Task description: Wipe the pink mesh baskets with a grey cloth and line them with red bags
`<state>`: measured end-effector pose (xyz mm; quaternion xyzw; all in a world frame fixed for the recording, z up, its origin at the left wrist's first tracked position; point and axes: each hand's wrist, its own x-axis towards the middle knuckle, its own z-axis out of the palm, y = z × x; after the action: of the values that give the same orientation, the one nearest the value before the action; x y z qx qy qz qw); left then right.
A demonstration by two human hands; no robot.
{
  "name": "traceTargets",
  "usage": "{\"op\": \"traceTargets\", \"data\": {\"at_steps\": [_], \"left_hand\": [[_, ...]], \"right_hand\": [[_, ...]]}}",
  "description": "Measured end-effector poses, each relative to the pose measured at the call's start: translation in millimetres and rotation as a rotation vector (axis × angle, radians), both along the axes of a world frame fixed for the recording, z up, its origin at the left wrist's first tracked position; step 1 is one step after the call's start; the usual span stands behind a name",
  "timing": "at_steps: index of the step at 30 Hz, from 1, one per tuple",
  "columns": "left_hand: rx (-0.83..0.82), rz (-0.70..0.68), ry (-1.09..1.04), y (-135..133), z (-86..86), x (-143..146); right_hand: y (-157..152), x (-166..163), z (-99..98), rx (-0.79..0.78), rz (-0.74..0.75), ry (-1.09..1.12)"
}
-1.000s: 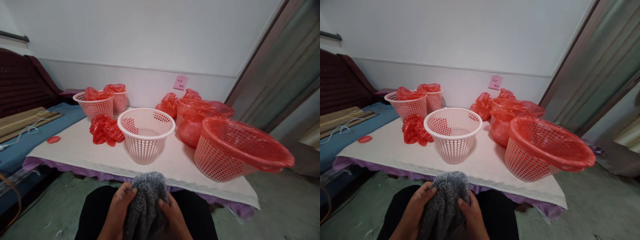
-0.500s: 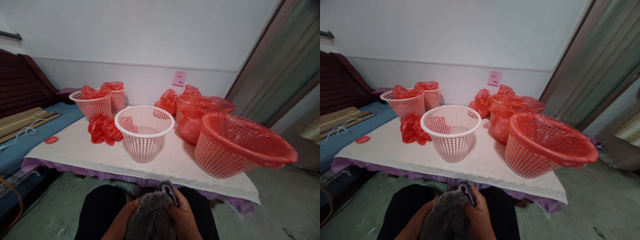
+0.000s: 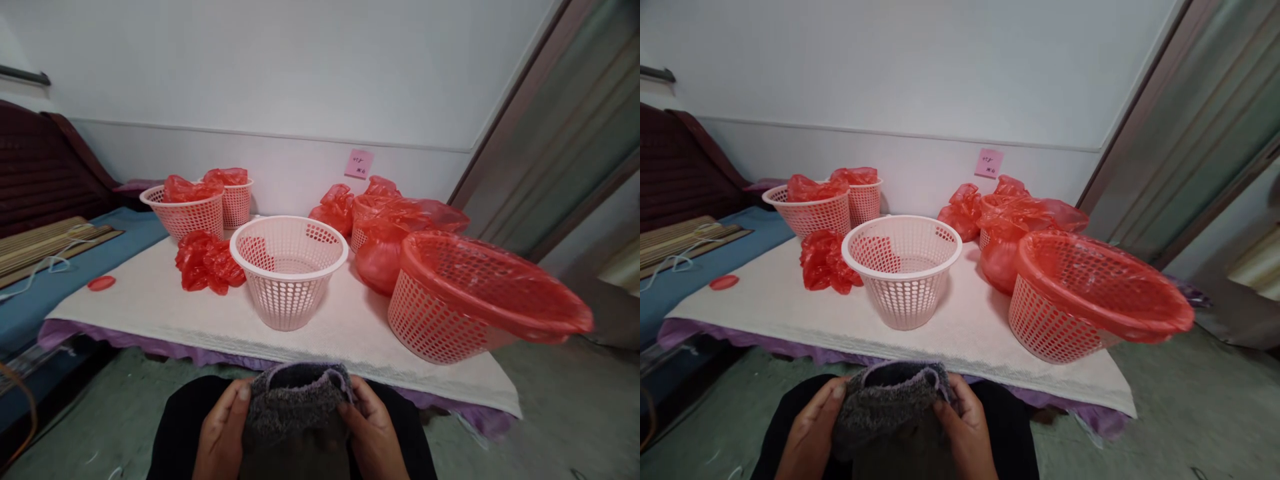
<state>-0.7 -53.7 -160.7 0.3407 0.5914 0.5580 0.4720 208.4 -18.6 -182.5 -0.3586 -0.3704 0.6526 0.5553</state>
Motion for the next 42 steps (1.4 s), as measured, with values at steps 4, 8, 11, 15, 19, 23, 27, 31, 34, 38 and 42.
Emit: {"op": "traceTargets", "data": {"at_steps": [4, 8, 11, 15, 19, 23, 27, 31, 34, 38, 42], "left_hand": [[-0.008, -0.054, 0.072, 4.8, -0.9, -2.1], [-0.002, -0.140, 0.130, 6.4, -3.2, 1.9], [-0.024, -0.174, 0.125, 5.1, -7.3, 7.5], [-0.050, -0.207, 0.210, 4.9, -13.2, 10.3], [-0.050, -0.312, 0.329, 4.8, -15.8, 12.8], [-0.102, -0.435, 0.336, 2.3, -15.9, 19.4], [-0.056, -0.477, 0.251, 3.1, -15.6, 21.2], [-0.107, -0.358, 0.053, 5.4, -11.1, 19.4], [-0.122, -0.273, 0.014, 6.9, -7.3, 18.6], [-0.153, -0.240, 0.259, 9.2, -11.1, 21.7], [-0.190, -0.280, 0.361, 7.5, -21.3, 28.9]], "right_hand": [[-6.8, -3.6, 10.5, -0.058, -0.039, 0.108], [-12.3, -10.9, 22.4, -0.088, -0.039, 0.205], [-12.5, -15.0, 26.5, -0.137, -0.026, 0.260], [-11.3, -17.8, 29.5, -0.180, -0.063, 0.246], [-11.0, -17.8, 29.7, -0.152, -0.071, 0.232], [-11.8, -16.6, 27.5, -0.087, -0.083, 0.196], [-14.9, -16.4, 29.1, -0.136, -0.042, 0.263], [-17.1, -16.2, 31.2, -0.137, -0.017, 0.284], [-17.3, -16.3, 28.9, -0.158, -0.029, 0.296], [-16.7, -17.3, 22.9, -0.127, -0.020, 0.278], [-16.2, -16.2, 20.3, -0.037, -0.010, 0.152]]}}
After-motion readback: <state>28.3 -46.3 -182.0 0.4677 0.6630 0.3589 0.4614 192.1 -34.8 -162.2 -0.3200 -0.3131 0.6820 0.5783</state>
